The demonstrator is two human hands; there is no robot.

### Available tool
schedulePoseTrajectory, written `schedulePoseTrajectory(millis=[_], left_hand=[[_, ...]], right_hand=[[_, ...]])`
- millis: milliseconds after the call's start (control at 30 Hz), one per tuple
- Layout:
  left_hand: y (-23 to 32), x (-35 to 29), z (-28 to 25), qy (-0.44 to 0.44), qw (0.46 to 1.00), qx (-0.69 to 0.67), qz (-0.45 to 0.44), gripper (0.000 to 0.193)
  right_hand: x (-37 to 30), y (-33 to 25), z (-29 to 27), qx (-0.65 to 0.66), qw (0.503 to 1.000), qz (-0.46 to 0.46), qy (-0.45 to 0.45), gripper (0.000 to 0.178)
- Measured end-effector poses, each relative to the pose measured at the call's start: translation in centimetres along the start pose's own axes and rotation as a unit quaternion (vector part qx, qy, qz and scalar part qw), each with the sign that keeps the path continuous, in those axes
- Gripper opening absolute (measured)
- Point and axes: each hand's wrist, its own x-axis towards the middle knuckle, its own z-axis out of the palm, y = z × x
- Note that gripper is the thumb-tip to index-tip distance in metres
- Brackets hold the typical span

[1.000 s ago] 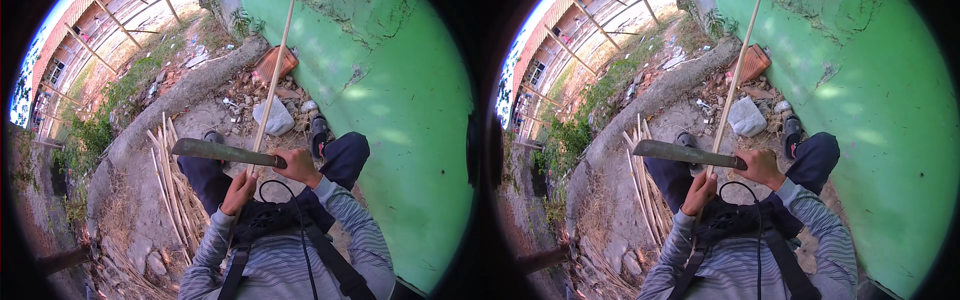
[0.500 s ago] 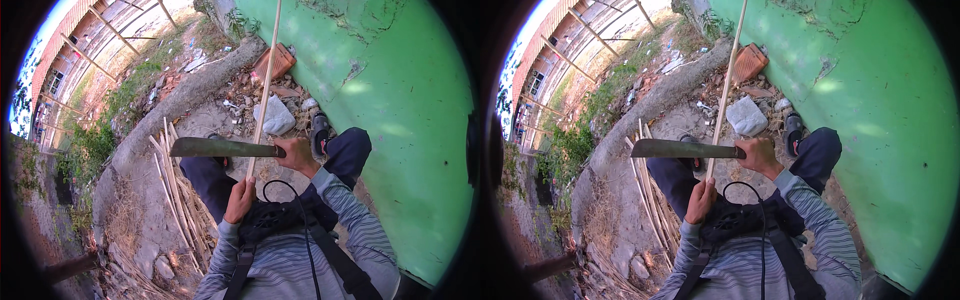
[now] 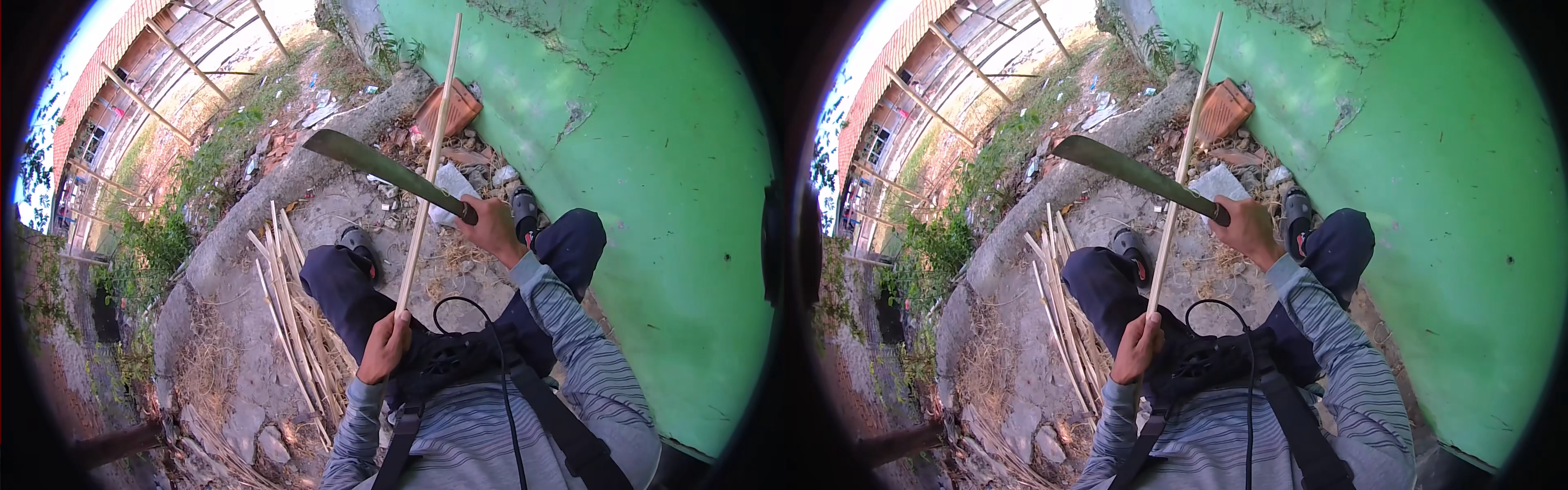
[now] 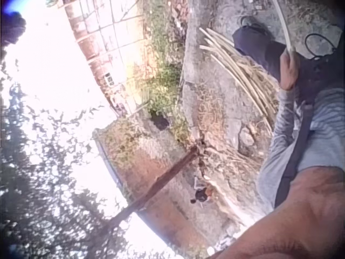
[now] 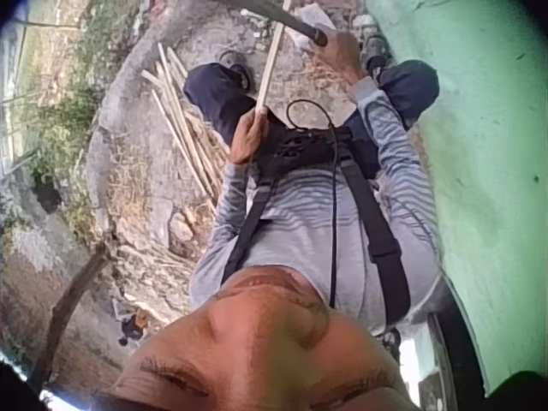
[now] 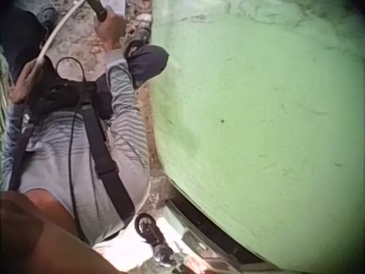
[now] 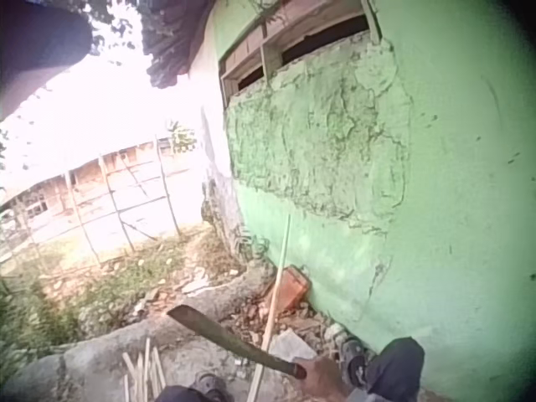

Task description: The person scrapes and shaves thin bamboo sticks with a machete.

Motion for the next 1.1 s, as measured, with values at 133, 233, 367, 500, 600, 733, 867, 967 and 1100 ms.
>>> schedulePoseTrajectory(millis=[133, 233, 367, 500, 600, 733, 867, 967, 1100], left_hand=[[0.3, 0.7, -0.3, -0.028, 0.999, -0.026, -0.012, 0.044], [0.4, -0.1, -0.6, -0.027, 0.999, -0.029, -0.015, 0.045], [-1.0, -2.2, -1.1, -0.017, 0.999, -0.028, -0.038, 0.043], [-1.5, -1.9, -1.4, -0.028, 0.997, -0.046, -0.049, 0.043], [-0.2, -1.8, -1.4, -0.044, 0.997, -0.054, -0.044, 0.043], [-1.0, -4.0, -1.7, -0.043, 0.995, -0.054, -0.075, 0.045], [-2.0, -4.8, -2.0, -0.029, 0.996, -0.039, -0.080, 0.042], [-0.2, -3.6, -1.6, 0.006, 0.998, -0.020, -0.054, 0.039], [1.5, 0.2, -0.7, 0.095, 0.975, 0.185, 0.075, 0.032]], right_hand=[[-2.4, -1.9, 1.0, 0.025, 0.997, -0.071, -0.025, 0.020], [-1.3, -1.6, 0.1, 0.011, 0.998, -0.061, -0.032, 0.021], [2.3, 2.8, 0.6, -0.003, 0.997, 0.023, 0.074, 0.023], [0.5, 0.6, 0.4, 0.036, 0.999, 0.011, -0.015, 0.019], [0.1, 0.2, 0.2, 0.024, 0.998, -0.038, -0.038, 0.020], [4.2, 3.7, 0.0, 0.020, 0.999, 0.027, 0.032, 0.023], [4.0, 4.9, 0.7, 0.045, 0.995, 0.079, 0.032, 0.020], [1.2, 1.7, 0.6, 0.031, 0.999, 0.017, -0.035, 0.019], [-1.7, -2.2, 1.7, -0.011, 0.994, -0.060, -0.089, 0.023]])
